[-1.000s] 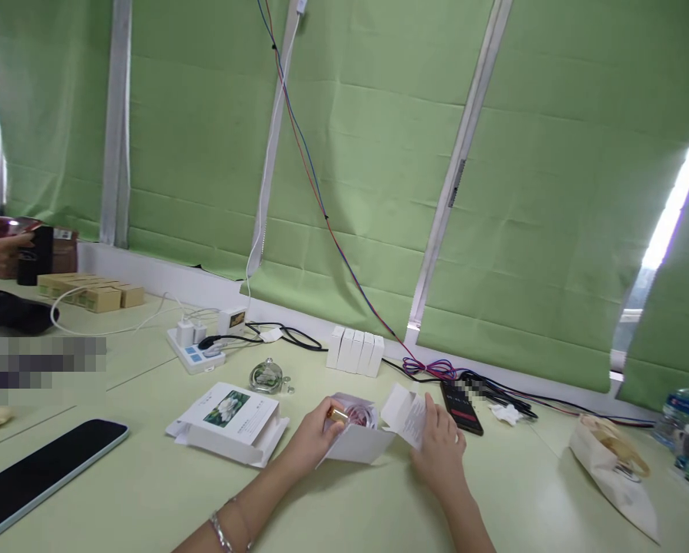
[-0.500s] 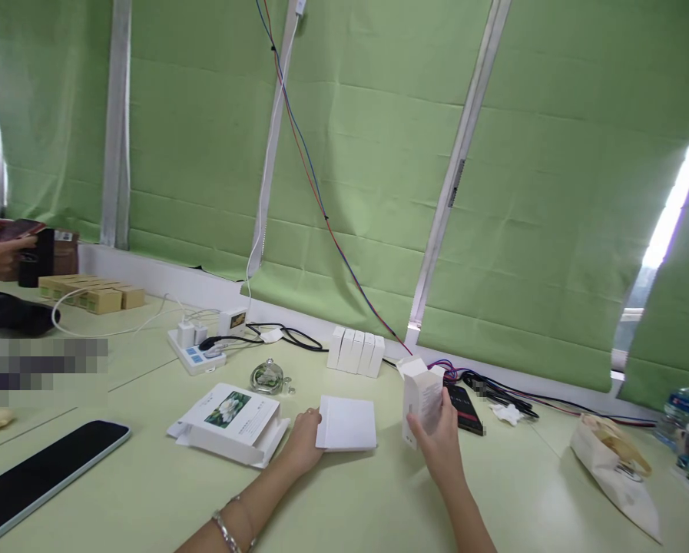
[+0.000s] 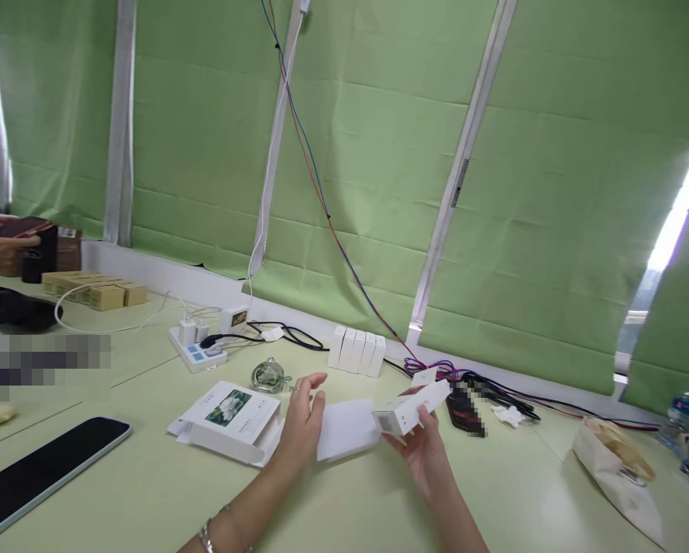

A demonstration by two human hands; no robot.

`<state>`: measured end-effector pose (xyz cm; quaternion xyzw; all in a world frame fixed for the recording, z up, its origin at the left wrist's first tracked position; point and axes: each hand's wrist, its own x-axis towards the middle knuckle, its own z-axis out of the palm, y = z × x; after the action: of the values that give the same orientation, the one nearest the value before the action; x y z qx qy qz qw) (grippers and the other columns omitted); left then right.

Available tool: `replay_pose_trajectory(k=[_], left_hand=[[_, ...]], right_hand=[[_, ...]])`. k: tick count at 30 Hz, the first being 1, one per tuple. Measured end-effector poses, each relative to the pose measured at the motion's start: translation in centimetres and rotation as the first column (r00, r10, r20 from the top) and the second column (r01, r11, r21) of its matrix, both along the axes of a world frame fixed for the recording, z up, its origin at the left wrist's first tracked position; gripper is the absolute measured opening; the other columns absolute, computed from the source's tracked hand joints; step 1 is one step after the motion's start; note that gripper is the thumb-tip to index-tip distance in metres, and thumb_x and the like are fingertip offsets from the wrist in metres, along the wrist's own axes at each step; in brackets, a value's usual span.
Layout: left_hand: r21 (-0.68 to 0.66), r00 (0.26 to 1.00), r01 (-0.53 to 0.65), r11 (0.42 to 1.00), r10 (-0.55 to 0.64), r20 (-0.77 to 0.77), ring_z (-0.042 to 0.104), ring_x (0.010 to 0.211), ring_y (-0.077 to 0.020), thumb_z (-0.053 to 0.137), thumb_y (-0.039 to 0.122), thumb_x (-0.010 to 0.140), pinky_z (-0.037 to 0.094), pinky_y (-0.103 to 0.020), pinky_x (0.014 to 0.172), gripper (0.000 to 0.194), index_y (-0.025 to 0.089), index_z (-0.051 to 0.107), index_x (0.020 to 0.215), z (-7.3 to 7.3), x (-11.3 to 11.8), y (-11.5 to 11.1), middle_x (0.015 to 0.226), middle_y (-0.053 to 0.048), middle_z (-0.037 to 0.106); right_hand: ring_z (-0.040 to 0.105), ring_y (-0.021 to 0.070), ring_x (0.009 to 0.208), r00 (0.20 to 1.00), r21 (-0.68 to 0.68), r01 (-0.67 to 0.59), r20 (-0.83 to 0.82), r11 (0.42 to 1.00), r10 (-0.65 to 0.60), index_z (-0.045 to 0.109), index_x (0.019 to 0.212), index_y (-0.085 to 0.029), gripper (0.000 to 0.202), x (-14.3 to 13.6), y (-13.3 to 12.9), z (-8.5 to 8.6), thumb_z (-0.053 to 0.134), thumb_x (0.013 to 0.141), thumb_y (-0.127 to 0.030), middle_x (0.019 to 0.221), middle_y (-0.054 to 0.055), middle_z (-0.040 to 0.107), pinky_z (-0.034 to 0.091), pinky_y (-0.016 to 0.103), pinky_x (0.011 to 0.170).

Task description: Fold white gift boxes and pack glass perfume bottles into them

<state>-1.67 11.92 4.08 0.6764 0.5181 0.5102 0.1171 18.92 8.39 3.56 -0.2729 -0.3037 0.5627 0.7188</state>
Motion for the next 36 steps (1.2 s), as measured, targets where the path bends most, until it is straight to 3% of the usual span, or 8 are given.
replay_pose_trajectory(k=[3, 6, 12, 18, 22, 24, 30, 36], left_hand=[[0.199, 0.97, 0.239, 0.95, -0.224, -0.095, 0.048, 0.11, -0.0232, 0.039, 0.03, 0.09, 0.04, -0.038, 0.093, 0.023, 0.022, 0.05, 0.109, 0.3, 0.5, -1.6, 0.112, -0.008, 0.055], [0.219, 0.871, 0.46, 0.861, -0.39, -0.298, 0.049, 0.106, -0.0248, 0.058, 0.026, 0.079, 0.04, -0.039, 0.091, 0.031, 0.023, 0.05, 0.109, -0.1, 1.4, -2.6, 0.109, -0.007, 0.057], [0.278, 0.91, 0.392, 0.877, -0.327, -0.253, 0.054, 0.093, -0.0206, 0.056, 0.01, 0.073, 0.042, -0.033, 0.08, 0.028, 0.021, 0.049, 0.098, -0.4, 2.0, -2.6, 0.097, -0.004, 0.059], [0.392, 0.949, 0.309, 0.867, -0.252, -0.191, 0.055, 0.076, -0.0175, 0.054, 0.014, 0.076, 0.042, -0.029, 0.071, 0.01, 0.021, 0.048, 0.08, 0.0, 1.6, -2.1, 0.078, -0.001, 0.059], [0.392, 0.946, 0.305, 0.868, -0.227, -0.233, 0.05, 0.065, -0.016, 0.048, 0.013, 0.079, 0.04, -0.028, 0.065, 0.013, 0.021, 0.046, 0.07, -0.2, 1.3, -1.7, 0.066, 0.0, 0.054], [0.417, 0.931, 0.328, 0.848, -0.214, -0.296, 0.049, 0.066, -0.0163, 0.045, 0.008, 0.077, 0.039, -0.028, 0.066, 0.015, 0.02, 0.048, 0.069, -0.4, 1.3, -1.5, 0.066, 0.0, 0.053], [0.614, 0.902, 0.391, 0.686, -0.153, -0.403, 0.045, 0.064, -0.014, 0.046, 0.001, 0.078, 0.035, -0.028, 0.067, 0.024, 0.019, 0.055, 0.066, -0.8, 1.9, -1.3, 0.062, 0.0, 0.05], [0.601, 0.904, 0.382, 0.703, -0.15, -0.4, 0.049, 0.073, -0.0151, 0.045, -0.003, 0.077, 0.033, -0.031, 0.074, 0.029, 0.02, 0.056, 0.066, -0.9, 2.2, -1.6, 0.066, 0.0, 0.054]], right_hand=[[0.066, 0.0201, 0.078, 0.999, 0.019, -0.034, 0.021, 0.999, 0.034, 0.044, 0.112, -0.031, 0.057, -1.2, -0.6, 0.3, 0.073, 0.066, -0.047, 0.091, -0.002, 0.067, 0.056, 0.039, 0.065], [0.065, 0.0191, 0.085, 0.99, 0.073, -0.138, 0.029, 0.988, 0.136, 0.042, 0.115, -0.032, 0.055, -2.2, -1.1, 0.3, 0.071, 0.07, -0.045, 0.099, 0.0, 0.066, 0.055, 0.035, 0.067], [0.064, 0.0204, 0.092, 0.976, 0.117, -0.219, 0.029, 0.969, 0.217, 0.04, 0.119, -0.033, 0.056, -2.9, -1.3, -0.6, 0.07, 0.073, -0.043, 0.104, 0.001, 0.066, 0.053, 0.038, 0.075], [0.066, 0.0201, 0.09, 0.983, 0.119, -0.168, -0.049, 0.979, 0.175, 0.039, 0.125, -0.035, 0.065, -2.9, -1.0, -1.1, 0.074, 0.07, -0.035, 0.101, 0.0, 0.068, 0.052, 0.041, 0.079], [0.067, 0.0193, 0.088, 0.971, 0.115, -0.206, -0.103, 0.972, 0.218, 0.046, 0.122, -0.031, 0.061, -3.3, -1.0, -1.1, 0.076, 0.069, -0.032, 0.099, 0.002, 0.07, 0.051, 0.04, 0.083], [0.067, 0.0194, 0.087, 0.967, 0.105, -0.207, -0.13, 0.973, 0.22, 0.049, 0.121, -0.029, 0.059, -3.4, -1.1, -1.0, 0.076, 0.068, -0.032, 0.1, 0.002, 0.071, 0.051, 0.039, 0.083], [0.067, 0.0196, 0.086, 0.97, 0.0, -0.189, -0.153, 0.982, 0.186, 0.053, 0.116, -0.021, 0.057, -3.9, -1.4, -0.5, 0.078, 0.067, -0.035, 0.104, 0.007, 0.07, 0.053, 0.033, 0.074], [0.068, 0.0179, 0.083, 0.986, -0.066, -0.108, -0.137, 0.992, 0.099, 0.058, 0.102, -0.017, 0.055, -3.9, -1.3, -0.1, 0.084, 0.057, -0.035, 0.095, 0.006, 0.072, 0.054, 0.028, 0.071]])
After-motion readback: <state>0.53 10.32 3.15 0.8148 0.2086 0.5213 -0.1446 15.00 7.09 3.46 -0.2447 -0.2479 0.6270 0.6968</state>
